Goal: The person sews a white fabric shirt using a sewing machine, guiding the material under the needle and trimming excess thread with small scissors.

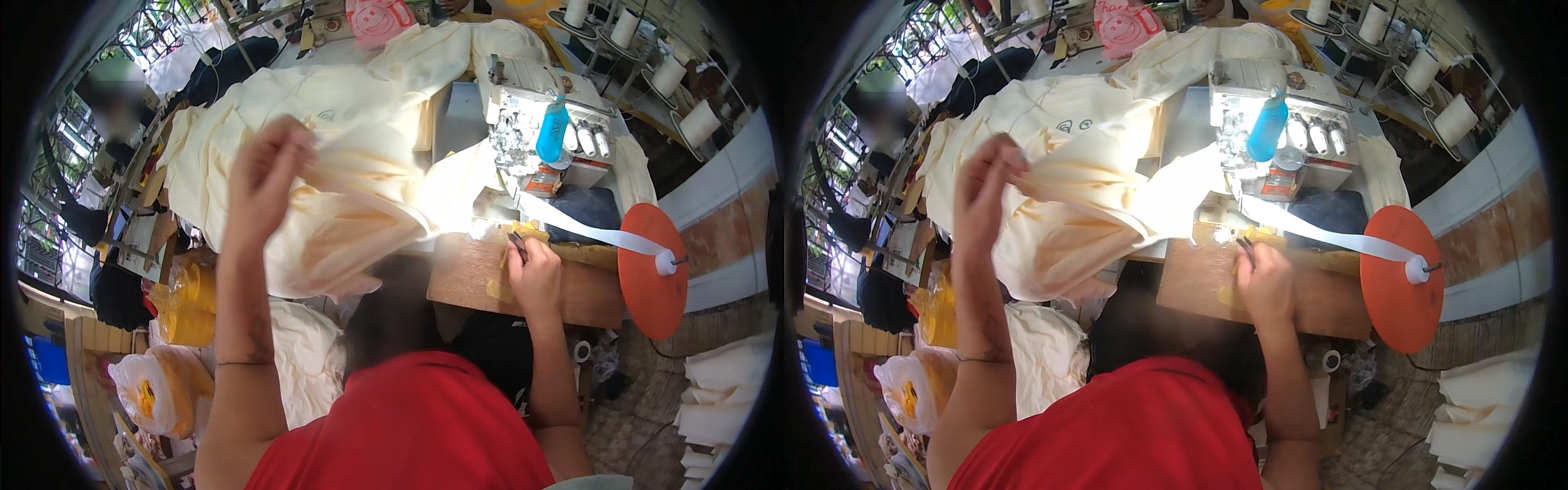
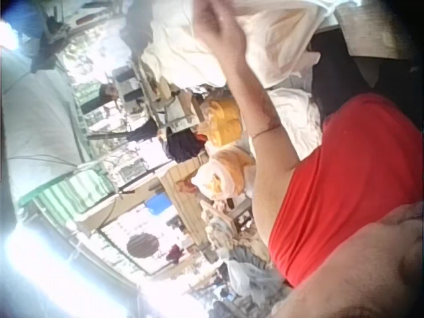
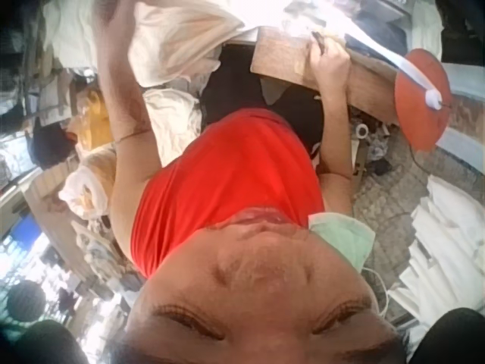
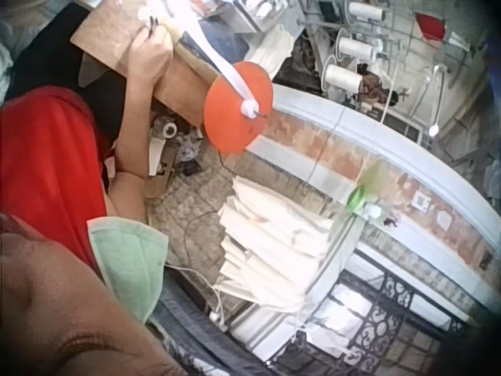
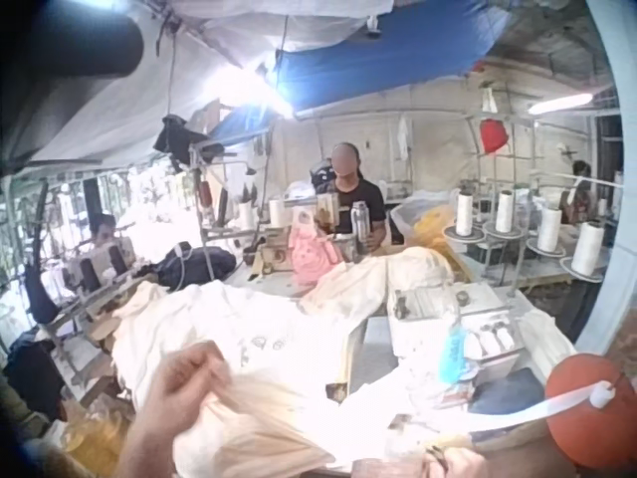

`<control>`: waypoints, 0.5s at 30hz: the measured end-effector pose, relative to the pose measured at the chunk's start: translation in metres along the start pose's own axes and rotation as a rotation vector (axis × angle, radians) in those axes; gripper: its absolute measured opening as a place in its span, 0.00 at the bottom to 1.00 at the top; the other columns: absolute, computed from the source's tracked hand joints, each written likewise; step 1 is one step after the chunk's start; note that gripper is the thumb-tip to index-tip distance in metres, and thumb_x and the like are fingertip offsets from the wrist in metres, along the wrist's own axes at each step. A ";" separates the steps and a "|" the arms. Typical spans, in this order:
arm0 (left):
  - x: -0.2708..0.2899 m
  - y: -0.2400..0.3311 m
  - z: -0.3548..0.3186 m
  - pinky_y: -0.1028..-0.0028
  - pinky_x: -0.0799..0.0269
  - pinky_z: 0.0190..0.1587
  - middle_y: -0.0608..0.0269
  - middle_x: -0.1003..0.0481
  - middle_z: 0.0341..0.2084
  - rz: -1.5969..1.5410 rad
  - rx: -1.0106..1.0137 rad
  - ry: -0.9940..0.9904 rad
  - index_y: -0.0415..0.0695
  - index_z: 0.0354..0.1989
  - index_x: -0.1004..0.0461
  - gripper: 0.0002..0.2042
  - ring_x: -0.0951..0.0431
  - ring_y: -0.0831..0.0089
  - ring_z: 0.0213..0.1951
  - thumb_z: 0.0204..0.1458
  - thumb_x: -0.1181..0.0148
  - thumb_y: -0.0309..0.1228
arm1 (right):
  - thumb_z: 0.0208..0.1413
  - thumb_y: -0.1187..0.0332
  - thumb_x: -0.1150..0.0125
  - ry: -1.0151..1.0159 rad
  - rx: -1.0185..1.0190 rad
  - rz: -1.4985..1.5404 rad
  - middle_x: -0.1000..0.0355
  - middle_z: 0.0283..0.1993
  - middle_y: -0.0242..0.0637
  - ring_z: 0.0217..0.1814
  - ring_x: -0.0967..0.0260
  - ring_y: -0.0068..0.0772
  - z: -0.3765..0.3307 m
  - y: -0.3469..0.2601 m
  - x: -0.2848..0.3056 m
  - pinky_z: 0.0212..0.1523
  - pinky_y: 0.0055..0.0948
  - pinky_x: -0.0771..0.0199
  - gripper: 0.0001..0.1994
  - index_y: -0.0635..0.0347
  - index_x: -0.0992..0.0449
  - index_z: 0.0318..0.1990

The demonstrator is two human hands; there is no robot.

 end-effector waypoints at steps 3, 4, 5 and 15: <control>0.058 -0.017 0.037 0.82 0.35 0.39 0.71 0.31 0.30 -0.032 0.095 0.213 0.42 0.38 0.28 0.11 0.31 0.83 0.34 0.70 0.53 0.33 | 0.55 0.65 0.36 0.050 0.043 -0.211 0.29 0.32 0.44 0.35 0.30 0.51 -0.005 0.021 -0.002 0.37 0.47 0.30 0.08 0.59 0.24 0.33; 0.086 -0.049 0.050 0.81 0.31 0.42 0.69 0.28 0.33 -0.065 0.108 0.306 0.41 0.41 0.26 0.12 0.28 0.82 0.37 0.69 0.49 0.37 | 0.55 0.65 0.36 0.097 0.088 -0.250 0.29 0.34 0.44 0.35 0.31 0.51 -0.005 0.019 -0.002 0.38 0.46 0.30 0.07 0.59 0.23 0.34; 0.110 -0.071 0.055 0.79 0.30 0.44 0.66 0.26 0.36 0.112 0.167 0.385 0.39 0.43 0.25 0.13 0.26 0.80 0.40 0.68 0.47 0.38 | 0.55 0.66 0.36 0.138 0.137 -0.281 0.30 0.35 0.43 0.35 0.31 0.50 -0.003 0.014 -0.003 0.38 0.45 0.31 0.07 0.59 0.23 0.35; -0.070 -0.033 -0.024 0.66 0.27 0.46 0.58 0.23 0.40 0.897 -0.420 0.022 0.44 0.41 0.21 0.10 0.22 0.60 0.44 0.50 0.33 0.25 | 0.62 0.71 0.39 -0.296 -0.523 1.157 0.24 0.38 0.37 0.33 0.27 0.30 0.016 -0.058 -0.074 0.31 0.30 0.28 0.13 0.65 0.23 0.51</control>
Point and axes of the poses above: each hand's wrist, its own z-axis towards the middle knuckle, its own x-axis out of the back of the hand, y = z × x, the point moved 3 cm from there along z, towards the middle knuckle
